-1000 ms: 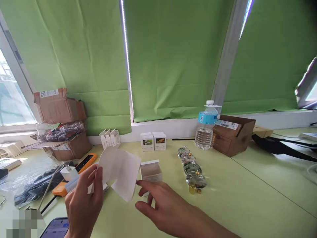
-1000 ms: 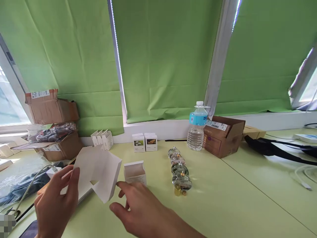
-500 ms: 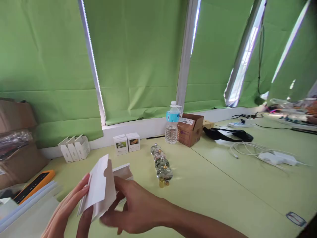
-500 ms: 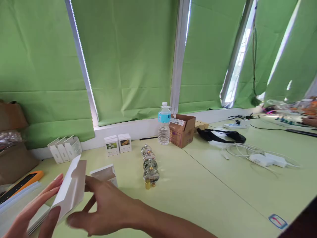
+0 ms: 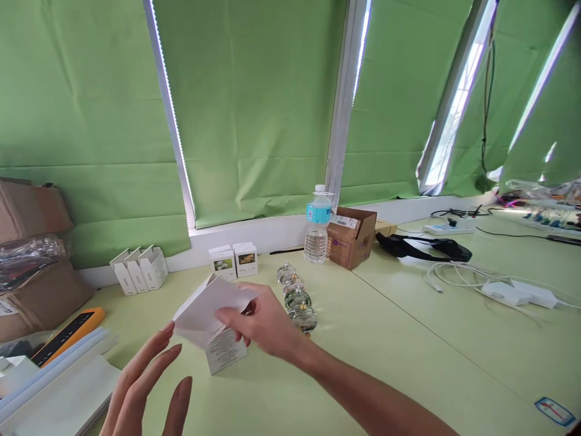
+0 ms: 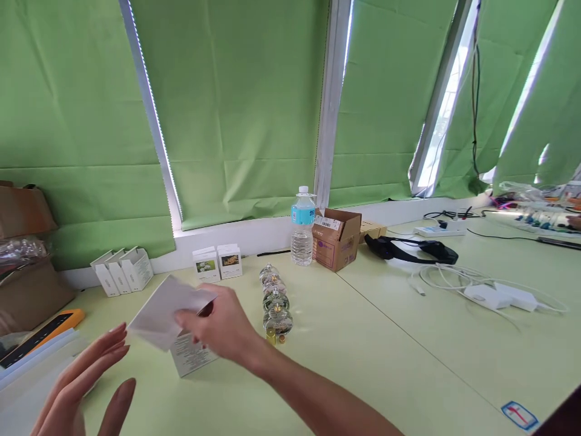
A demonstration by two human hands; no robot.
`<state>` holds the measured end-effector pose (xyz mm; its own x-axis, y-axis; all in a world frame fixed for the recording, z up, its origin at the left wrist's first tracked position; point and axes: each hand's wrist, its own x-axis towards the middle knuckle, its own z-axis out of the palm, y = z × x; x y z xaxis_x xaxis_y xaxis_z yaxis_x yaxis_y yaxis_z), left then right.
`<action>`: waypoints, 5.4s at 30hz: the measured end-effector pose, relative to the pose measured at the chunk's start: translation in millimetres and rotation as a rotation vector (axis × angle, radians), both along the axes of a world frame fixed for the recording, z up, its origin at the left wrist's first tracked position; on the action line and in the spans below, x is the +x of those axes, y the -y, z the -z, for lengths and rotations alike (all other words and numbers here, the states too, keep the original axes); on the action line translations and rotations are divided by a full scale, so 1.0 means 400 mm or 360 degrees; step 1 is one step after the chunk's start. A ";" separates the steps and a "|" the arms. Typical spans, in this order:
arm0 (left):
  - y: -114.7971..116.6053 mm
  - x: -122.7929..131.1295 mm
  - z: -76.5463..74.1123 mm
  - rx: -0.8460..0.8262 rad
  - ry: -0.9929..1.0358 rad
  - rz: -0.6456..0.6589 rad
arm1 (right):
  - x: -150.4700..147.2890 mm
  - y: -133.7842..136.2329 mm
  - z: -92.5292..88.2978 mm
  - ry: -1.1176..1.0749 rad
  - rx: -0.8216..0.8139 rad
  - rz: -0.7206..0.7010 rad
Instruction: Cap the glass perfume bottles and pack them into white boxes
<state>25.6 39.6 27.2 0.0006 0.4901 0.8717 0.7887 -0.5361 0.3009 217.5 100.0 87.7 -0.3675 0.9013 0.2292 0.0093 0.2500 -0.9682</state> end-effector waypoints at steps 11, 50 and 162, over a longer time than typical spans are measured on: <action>-0.101 0.024 -0.030 -0.0765 -0.0141 0.0187 | 0.080 -0.068 -0.042 -0.0203 0.0146 0.0169; -0.094 0.021 0.039 -0.1085 0.0342 0.0516 | 0.058 -0.037 -0.038 0.0593 0.0991 0.0184; -0.033 0.136 0.134 -0.1441 0.0061 0.0810 | 0.139 0.104 0.163 0.0809 0.0961 0.0107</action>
<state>80.1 52.9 -26.5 0.3705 0.9109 0.1814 0.5138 -0.3638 0.7770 273.2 58.5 22.7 -0.5075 0.6987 0.5042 0.4480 0.7138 -0.5383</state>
